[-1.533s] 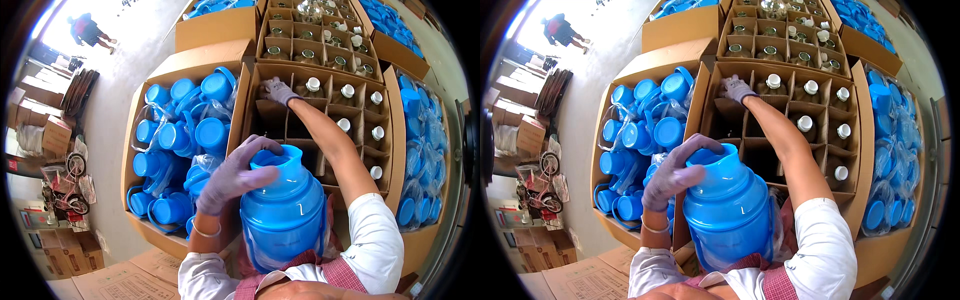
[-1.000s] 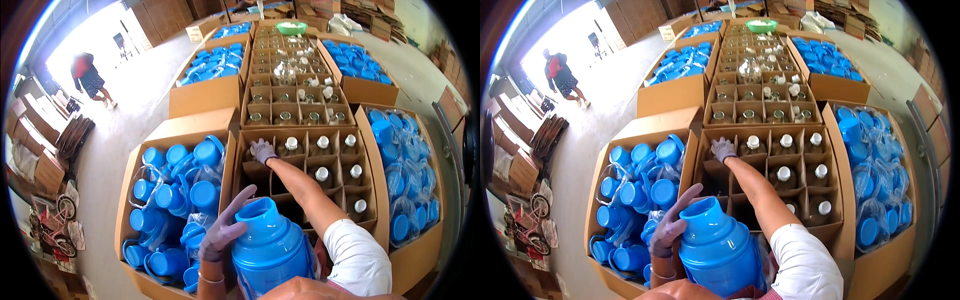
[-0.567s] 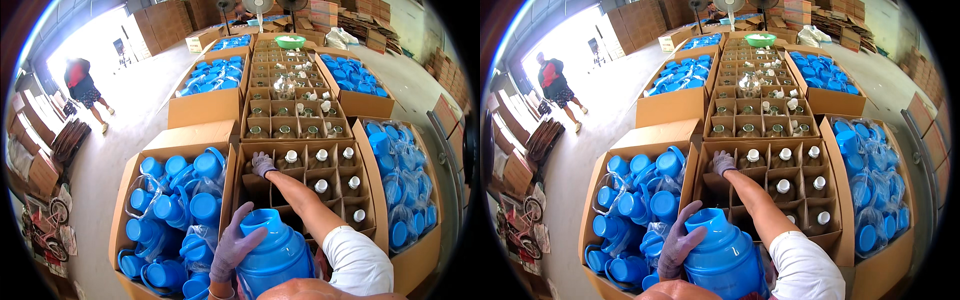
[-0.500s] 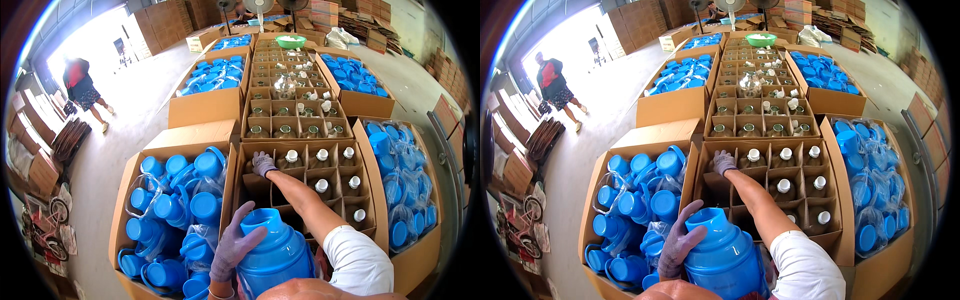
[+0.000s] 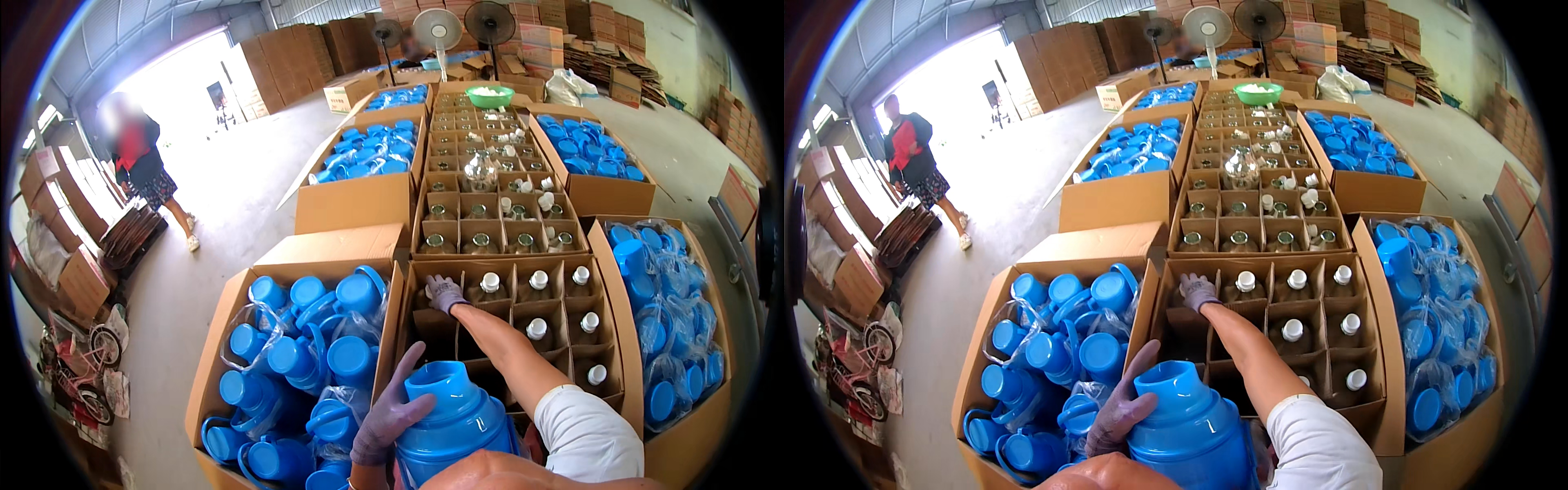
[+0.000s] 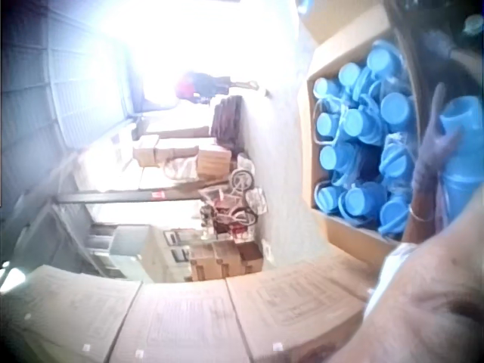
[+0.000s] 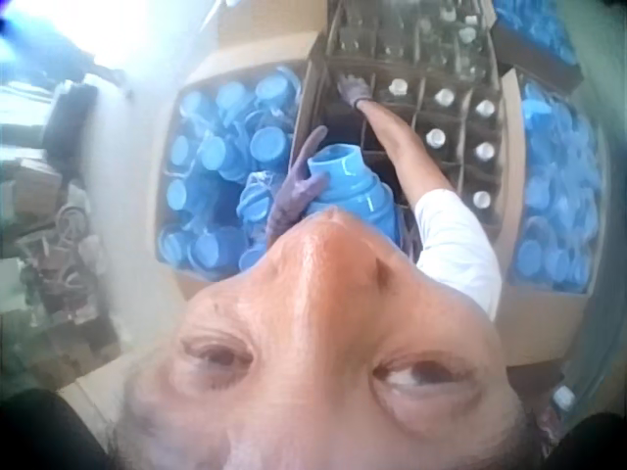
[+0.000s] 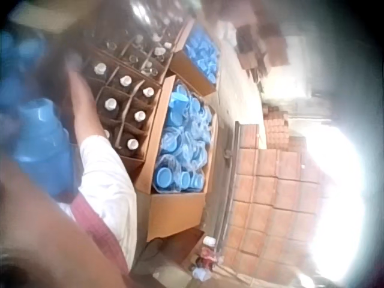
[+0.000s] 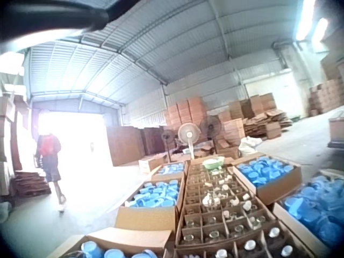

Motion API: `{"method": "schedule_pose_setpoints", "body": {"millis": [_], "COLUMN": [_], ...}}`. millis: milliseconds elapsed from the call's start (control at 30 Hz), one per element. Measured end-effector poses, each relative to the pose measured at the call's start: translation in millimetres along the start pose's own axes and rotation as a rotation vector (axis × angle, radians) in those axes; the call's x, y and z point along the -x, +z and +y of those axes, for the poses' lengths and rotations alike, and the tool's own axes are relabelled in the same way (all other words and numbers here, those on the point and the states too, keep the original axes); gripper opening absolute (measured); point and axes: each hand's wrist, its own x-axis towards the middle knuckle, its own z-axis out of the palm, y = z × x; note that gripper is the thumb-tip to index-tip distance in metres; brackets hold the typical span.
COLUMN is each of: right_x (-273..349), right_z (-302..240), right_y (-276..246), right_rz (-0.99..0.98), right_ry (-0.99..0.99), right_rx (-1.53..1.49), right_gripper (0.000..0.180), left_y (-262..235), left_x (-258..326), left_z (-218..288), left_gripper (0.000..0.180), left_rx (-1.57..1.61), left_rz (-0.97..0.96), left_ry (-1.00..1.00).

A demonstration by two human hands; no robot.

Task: The person assembles thermos bottles by hand, inserting glass liners into blue plastic casings, attaching the top components, and placing the finished bottles into partitioned cardboard boxes.

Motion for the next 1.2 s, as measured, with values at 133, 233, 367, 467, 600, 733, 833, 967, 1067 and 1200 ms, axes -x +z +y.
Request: {"method": "schedule_pose_setpoints", "body": {"millis": [133,233,367,467,600,733,833,967,1067,1200], "right_x": [-1,-19,21,51,114,109,100,96,75,83], "right_z": [2,42,-13,-2,-21,7,26,47,36,12], "right_y": [14,-12,-119,-198,-267,-285,-279,-245,-219,-180], "right_rz": [0.163,0.659,0.705,0.859,0.937,0.827,0.877,0.747,0.870,0.597], "right_ry": [-0.114,-0.247,-0.475,-0.669,-0.720,-0.551,-0.413,-0.524,-0.304,-0.247], "right_rx": [0.070,0.089,-0.164,-0.414,-0.739,-1.188,-1.296,-1.557,-1.264,-1.084], "right_gripper": [0.044,0.036,0.056,0.053,0.035,0.040,0.047,0.054,0.051,0.060], "left_y": [-5,2,-57,-85,-90,-90,-107,-98,-92,-98], "left_x": [-2,-7,22,36,47,53,65,63,54,52], "left_z": [8,7,-15,-20,-44,-81,-106,-100,-99,-100], "left_gripper": [0.101,0.096,0.085,0.093,0.087,0.093,0.084,0.068,0.060,0.060], "left_rx": [-0.077,-0.263,-1.039,-0.967,-0.901,-0.562,-0.345,0.231,0.253,0.094], "left_rz": [-0.020,-0.036,0.544,0.798,0.725,0.650,0.646,0.421,0.358,0.451], "left_ry": [-0.010,0.170,0.828,0.950,0.943,0.895,0.862,0.699,0.626,0.553]}}
